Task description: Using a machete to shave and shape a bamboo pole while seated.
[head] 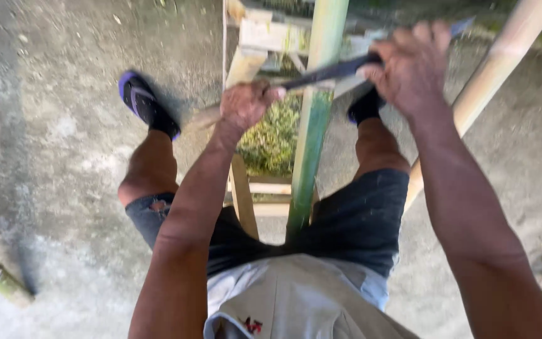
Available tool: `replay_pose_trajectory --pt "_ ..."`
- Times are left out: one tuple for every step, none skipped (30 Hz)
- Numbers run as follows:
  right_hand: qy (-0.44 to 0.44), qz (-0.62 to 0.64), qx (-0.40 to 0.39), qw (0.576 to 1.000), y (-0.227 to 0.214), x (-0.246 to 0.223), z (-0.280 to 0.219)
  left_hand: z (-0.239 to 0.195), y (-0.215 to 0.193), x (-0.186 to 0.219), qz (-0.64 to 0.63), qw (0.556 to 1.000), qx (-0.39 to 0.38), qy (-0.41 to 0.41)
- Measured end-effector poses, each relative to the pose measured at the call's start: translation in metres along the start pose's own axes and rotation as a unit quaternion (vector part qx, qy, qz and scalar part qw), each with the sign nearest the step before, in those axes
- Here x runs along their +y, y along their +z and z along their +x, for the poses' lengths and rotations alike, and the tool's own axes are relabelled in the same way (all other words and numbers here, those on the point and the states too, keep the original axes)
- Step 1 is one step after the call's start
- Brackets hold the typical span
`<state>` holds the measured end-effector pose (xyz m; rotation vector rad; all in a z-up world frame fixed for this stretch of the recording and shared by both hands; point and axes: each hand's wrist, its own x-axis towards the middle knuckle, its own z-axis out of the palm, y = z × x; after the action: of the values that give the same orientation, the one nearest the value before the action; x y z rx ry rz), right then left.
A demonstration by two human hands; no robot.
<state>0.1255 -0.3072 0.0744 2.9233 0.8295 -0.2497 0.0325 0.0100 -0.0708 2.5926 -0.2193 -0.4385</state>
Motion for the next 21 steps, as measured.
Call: replay_pose_trajectory --pt "-0.011 0.014 0.036 0.999 0.0 0.0 0.0 0.004 -0.001 0.002 -0.027 0.999 -0.007 -0.036" --pt "-0.021 0.028 0.071 0.997 -0.002 0.001 -0.001 0.009 -0.004 0.005 -0.053 0.996 -0.014 -0.072" --pt "-0.016 0.022 0.088 0.996 -0.008 -0.002 0.004 0.01 -0.006 0.0 -0.046 0.997 -0.001 -0.062" --pt "-0.018 -0.046 0.112 0.992 -0.014 -0.006 0.008 0.012 -0.008 -0.005 -0.048 0.998 0.014 -0.048" --pt "-0.023 -0.107 0.121 0.987 -0.016 -0.013 0.003 -0.001 -0.003 -0.007 -0.055 0.997 0.015 -0.044" --pt "-0.02 -0.106 0.122 0.987 -0.013 -0.006 0.01 0.009 -0.015 -0.006 -0.053 0.998 0.014 -0.042" --pt "-0.027 -0.079 0.108 0.991 -0.007 -0.005 0.005 0.005 -0.021 -0.001 -0.107 0.993 0.012 -0.055" --pt "-0.034 -0.052 0.094 0.994 -0.001 -0.004 0.0 0.0 -0.027 0.003 -0.16 0.985 0.011 -0.069" --pt "-0.03 -0.05 0.098 0.993 -0.003 -0.005 0.005 -0.005 -0.016 0.006 -0.156 0.986 0.011 -0.066" --pt "-0.038 -0.067 0.098 0.992 -0.007 -0.006 0.011 -0.01 -0.006 0.009 -0.152 0.982 -0.02 -0.105" --pt "-0.047 -0.09 0.107 0.989 -0.011 -0.005 0.022 -0.007 0.002 0.009 -0.148 0.978 -0.041 -0.141" --pt "-0.044 -0.094 0.119 0.987 -0.005 -0.001 0.031 0.005 -0.004 0.005 -0.143 0.98 -0.031 -0.134" --pt "-0.039 -0.07 0.084 0.993 0.004 0.0 0.028 0.001 -0.002 0.007 -0.149 0.98 -0.023 -0.131" --pt "-0.033 -0.046 0.048 0.997 0.015 0.001 0.026 -0.002 0.001 0.008 -0.155 0.979 -0.014 -0.129" --pt "-0.035 -0.039 0.036 0.998 0.021 0.001 0.019 -0.01 0.01 0.01 -0.158 0.978 -0.027 -0.136" --pt "-0.047 -0.009 0.058 0.997 0.026 0.001 0.013 -0.02 0.017 0.013 -0.184 0.973 -0.017 -0.134" --pt "-0.054 0.01 0.105 0.993 0.026 0.008 0.027 -0.003 0.013 0.006 -0.202 0.972 0.013 -0.117" --pt "-0.05 0.007 0.118 0.992 0.008 -0.002 0.029 -0.007 0.019 -0.002 -0.195 0.975 0.021 -0.109" --pt "-0.06 -0.033 0.118 0.991 -0.01 -0.009 0.032 -0.009 0.029 -0.008 -0.156 0.981 0.004 -0.117" --pt "-0.068 -0.074 0.118 0.988 -0.026 -0.016 0.034 -0.01 0.04 -0.015 -0.117 0.985 -0.012 -0.127" --pt "-0.069 -0.067 0.106 0.99 -0.024 -0.017 0.032 -0.007 0.032 -0.013 -0.12 0.984 -0.024 -0.133"
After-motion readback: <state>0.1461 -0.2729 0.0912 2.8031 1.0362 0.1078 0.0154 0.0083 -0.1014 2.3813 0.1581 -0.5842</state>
